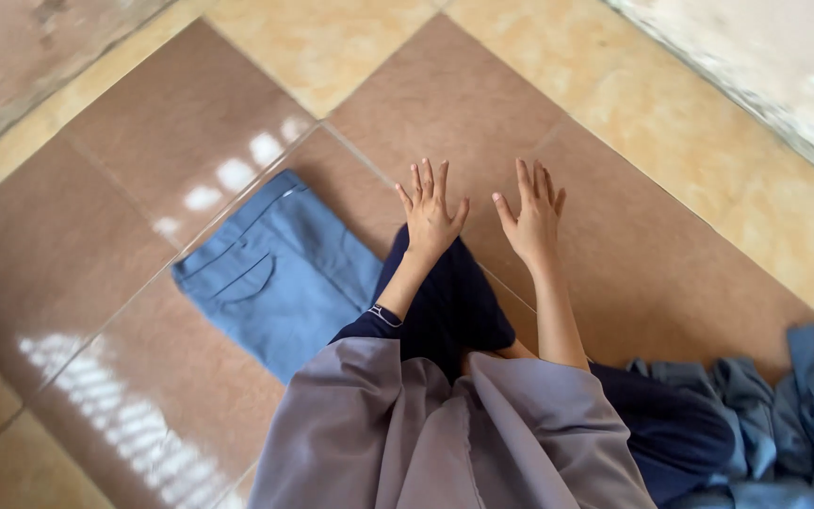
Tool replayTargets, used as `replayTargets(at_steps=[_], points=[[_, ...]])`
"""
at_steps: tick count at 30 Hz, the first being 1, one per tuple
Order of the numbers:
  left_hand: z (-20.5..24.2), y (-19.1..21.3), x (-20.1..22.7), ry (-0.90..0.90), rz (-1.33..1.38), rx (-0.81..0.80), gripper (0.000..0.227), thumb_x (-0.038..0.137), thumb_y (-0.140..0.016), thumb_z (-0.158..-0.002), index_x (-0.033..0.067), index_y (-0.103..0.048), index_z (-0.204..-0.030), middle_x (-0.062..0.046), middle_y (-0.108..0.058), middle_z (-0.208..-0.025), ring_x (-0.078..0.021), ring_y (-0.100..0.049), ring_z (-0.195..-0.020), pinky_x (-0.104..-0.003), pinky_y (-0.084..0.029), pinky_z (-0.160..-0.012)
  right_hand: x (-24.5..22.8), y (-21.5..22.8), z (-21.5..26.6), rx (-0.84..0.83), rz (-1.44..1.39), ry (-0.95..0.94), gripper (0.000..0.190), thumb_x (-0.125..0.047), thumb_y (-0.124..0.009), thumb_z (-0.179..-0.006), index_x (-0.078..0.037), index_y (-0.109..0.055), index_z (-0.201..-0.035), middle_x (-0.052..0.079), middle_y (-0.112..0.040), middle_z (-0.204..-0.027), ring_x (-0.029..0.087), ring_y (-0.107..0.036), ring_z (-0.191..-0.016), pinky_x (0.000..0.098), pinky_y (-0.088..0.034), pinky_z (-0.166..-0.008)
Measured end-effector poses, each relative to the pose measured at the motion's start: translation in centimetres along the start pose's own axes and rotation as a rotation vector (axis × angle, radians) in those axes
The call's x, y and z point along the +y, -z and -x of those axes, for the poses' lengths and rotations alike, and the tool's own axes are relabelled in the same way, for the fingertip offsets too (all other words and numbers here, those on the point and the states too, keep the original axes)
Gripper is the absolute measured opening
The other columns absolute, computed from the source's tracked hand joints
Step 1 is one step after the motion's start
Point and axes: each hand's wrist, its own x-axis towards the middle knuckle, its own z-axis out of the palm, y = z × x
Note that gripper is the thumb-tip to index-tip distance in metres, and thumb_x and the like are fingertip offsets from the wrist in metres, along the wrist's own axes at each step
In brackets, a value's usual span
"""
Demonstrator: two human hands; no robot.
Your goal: Folding blue trousers neatly on the floor.
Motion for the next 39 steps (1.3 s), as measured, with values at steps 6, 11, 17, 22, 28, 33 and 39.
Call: replayTargets(at_steps=[6,11,17,22,28,33,39], points=[[0.8,-5.7,8.6,-0.18,0.12,-0.165,0.074,0.045,-0.062,-0.096,0.0144,-0.037,-0.159,-0.022,-0.029,-0.165,-0.0422,-0.019,-0.156,-0.073,-0.011,-0.119,7.2,6.1,5.8,0.117,0.07,-0.198,0.066,-0.041,-0.058,-0.106,-0.014,-0.035,-0.161,0.031,-0.039,-0.155,0.05,-0.036,-0.145,0.0785,-0.021,-0.109],[3.7,-10.7,15.6,-0.325,0.208,-0.284,0.075,0.044,-0.065,-0.094,0.0132,-0.038,-0.157,-0.025,-0.031,-0.164,-0.0444,-0.021,-0.155,-0.075,-0.013,-0.117,13.1,10.4,11.8,0.221,0.173,-0.352,0.067,-0.044,-0.058,-0.105,-0.013,-0.036,-0.161,0.032,-0.042,-0.153,0.05,-0.039,-0.143,0.0793,-0.022,-0.108],[8.6,-13.9,23.5,-0.499,0.318,-0.42,0.075,0.044,-0.061,-0.096,0.0118,-0.034,-0.159,-0.029,-0.034,-0.16,-0.0488,-0.026,-0.151,-0.077,-0.018,-0.114,17.4,14.9,20.1,0.325,0.256,-0.568,0.07,-0.045,-0.06,-0.104,-0.014,-0.036,-0.162,0.03,-0.042,-0.153,0.05,-0.04,-0.142,0.079,-0.023,-0.108],[14.2,-17.0,30.2,-0.649,0.394,-0.563,0.076,0.045,-0.059,-0.097,0.0114,-0.031,-0.16,-0.031,-0.036,-0.158,-0.0508,-0.028,-0.15,-0.077,-0.022,-0.113,19.0,18.4,27.4,0.437,0.294,-0.75,0.068,-0.045,-0.06,-0.105,-0.012,-0.038,-0.161,0.03,-0.043,-0.151,0.051,-0.042,-0.141,0.08,-0.024,-0.107],[23.7,-18.6,36.4,-0.874,0.452,-0.745,0.084,0.045,-0.063,-0.095,0.0105,-0.026,-0.162,-0.032,-0.036,-0.157,-0.0517,-0.029,-0.149,-0.076,-0.025,-0.113,20.0,22.0,37.0,0.574,0.267,-0.98,0.072,-0.044,-0.064,-0.103,-0.016,-0.035,-0.163,0.03,-0.043,-0.151,0.053,-0.039,-0.141,0.0804,-0.02,-0.108],[32.4,-18.0,39.0,-1.008,0.634,-1.015,0.082,0.036,-0.063,-0.097,0.0076,-0.023,-0.163,-0.037,-0.033,-0.156,-0.0548,-0.028,-0.148,-0.075,-0.025,-0.112,19.6,22.9,44.1,0.637,0.32,-1.192,0.076,-0.036,-0.072,-0.095,-0.014,-0.04,-0.16,0.031,-0.045,-0.149,0.054,-0.042,-0.139,0.0793,-0.024,-0.108],[39.5,-19.1,39.9,-1.057,0.68,-1.284,0.083,0.034,-0.063,-0.099,0.0136,-0.016,-0.166,-0.034,-0.028,-0.16,-0.0506,-0.025,-0.15,-0.068,-0.029,-0.115,21.8,18.9,51.5,0.673,0.28,-1.446,0.072,-0.039,-0.074,-0.094,-0.017,-0.045,-0.156,0.027,-0.03,-0.159,0.047,-0.052,-0.133,0.0706,-0.044,-0.102]])
